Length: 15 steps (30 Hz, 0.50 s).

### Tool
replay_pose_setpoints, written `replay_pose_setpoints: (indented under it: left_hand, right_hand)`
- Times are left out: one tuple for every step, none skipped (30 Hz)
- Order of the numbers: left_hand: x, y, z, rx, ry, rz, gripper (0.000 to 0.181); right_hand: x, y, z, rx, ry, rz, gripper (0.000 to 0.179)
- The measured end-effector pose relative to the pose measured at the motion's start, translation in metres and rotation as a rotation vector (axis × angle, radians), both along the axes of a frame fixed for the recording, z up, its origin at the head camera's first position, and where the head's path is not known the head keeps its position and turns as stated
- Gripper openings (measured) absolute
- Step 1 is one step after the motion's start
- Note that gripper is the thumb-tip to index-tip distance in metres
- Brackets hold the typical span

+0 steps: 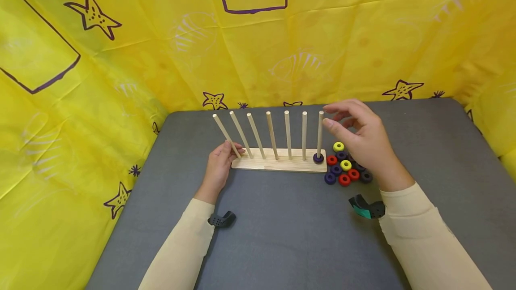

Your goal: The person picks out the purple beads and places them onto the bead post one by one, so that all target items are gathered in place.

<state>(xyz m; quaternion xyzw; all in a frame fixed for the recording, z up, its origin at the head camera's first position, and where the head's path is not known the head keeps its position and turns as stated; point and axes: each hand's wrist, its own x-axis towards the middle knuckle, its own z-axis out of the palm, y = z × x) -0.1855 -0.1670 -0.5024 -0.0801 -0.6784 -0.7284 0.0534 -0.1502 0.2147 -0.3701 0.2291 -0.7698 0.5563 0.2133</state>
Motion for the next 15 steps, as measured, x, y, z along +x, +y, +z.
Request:
replay_pose_setpoints:
  left_hand:
    - [0.0, 0.0, 0.0, 0.002, 0.0, 0.001, 0.048]
    - [0.0, 0.0, 0.0, 0.004, 0.0, 0.002, 0.047]
    - [0.0, 0.0, 0.0, 0.004, -0.001, 0.002, 0.047]
    - [0.0, 0.0, -0.001, 0.005, -0.001, 0.001, 0.047]
    - [0.0, 0.0, -0.001, 0.0, -0.002, 0.001, 0.047]
    - [0.0, 0.0, -0.001, -0.004, -0.001, 0.0, 0.047]
    - [0.0, 0.0, 0.0, -0.01, -0.001, 0.001, 0.047]
    - [0.0, 0.0, 0.0, -0.015, 0.0, 0.001, 0.047]
    - [0.0, 0.0, 0.0, -0.019, 0.0, 0.001, 0.047]
    - [0.0, 0.0, 0.0, -0.024, 0.001, 0.002, 0.047]
    - [0.0, 0.0, 0.001, -0.024, 0.002, 0.002, 0.047]
    - [0.0, 0.0, 0.001, -0.019, 0.003, 0.001, 0.047]
    - [0.0, 0.0, 0.001, -0.017, 0.003, 0.002, 0.047]
    - [0.0, 0.0, 0.001, -0.012, 0.003, 0.003, 0.047]
    - [0.0, 0.0, 0.001, -0.007, 0.004, 0.003, 0.047]
  right_hand:
    - [0.001, 0.001, 0.0, -0.007, -0.014, -0.001, 0.033]
    - [0.001, 0.002, -0.001, -0.013, -0.026, -0.004, 0.033]
    - [0.002, 0.004, -0.002, -0.027, -0.042, 0.0, 0.032]
    - [0.002, 0.005, -0.002, -0.047, -0.058, 0.006, 0.032]
    - [0.002, 0.007, -0.003, -0.075, -0.077, 0.015, 0.031]
    - [0.003, 0.008, -0.004, -0.099, -0.093, 0.02, 0.031]
    - [0.002, 0.01, -0.005, -0.13, -0.107, 0.032, 0.031]
    - [0.002, 0.012, -0.006, -0.158, -0.112, 0.048, 0.031]
    - [0.001, 0.013, -0.007, -0.198, -0.116, 0.074, 0.03]
    - [0.001, 0.015, -0.009, -0.232, -0.115, 0.099, 0.03]
    - [0.0, 0.016, -0.01, -0.258, -0.113, 0.116, 0.03]
    - [0.0, 0.018, -0.011, -0.279, -0.108, 0.132, 0.03]
    - [0.0, 0.019, -0.012, -0.304, -0.108, 0.15, 0.031]
    - [0.0, 0.02, -0.013, -0.323, -0.109, 0.165, 0.033]
    - [-0.001, 0.021, -0.015, -0.35, -0.113, 0.184, 0.035]
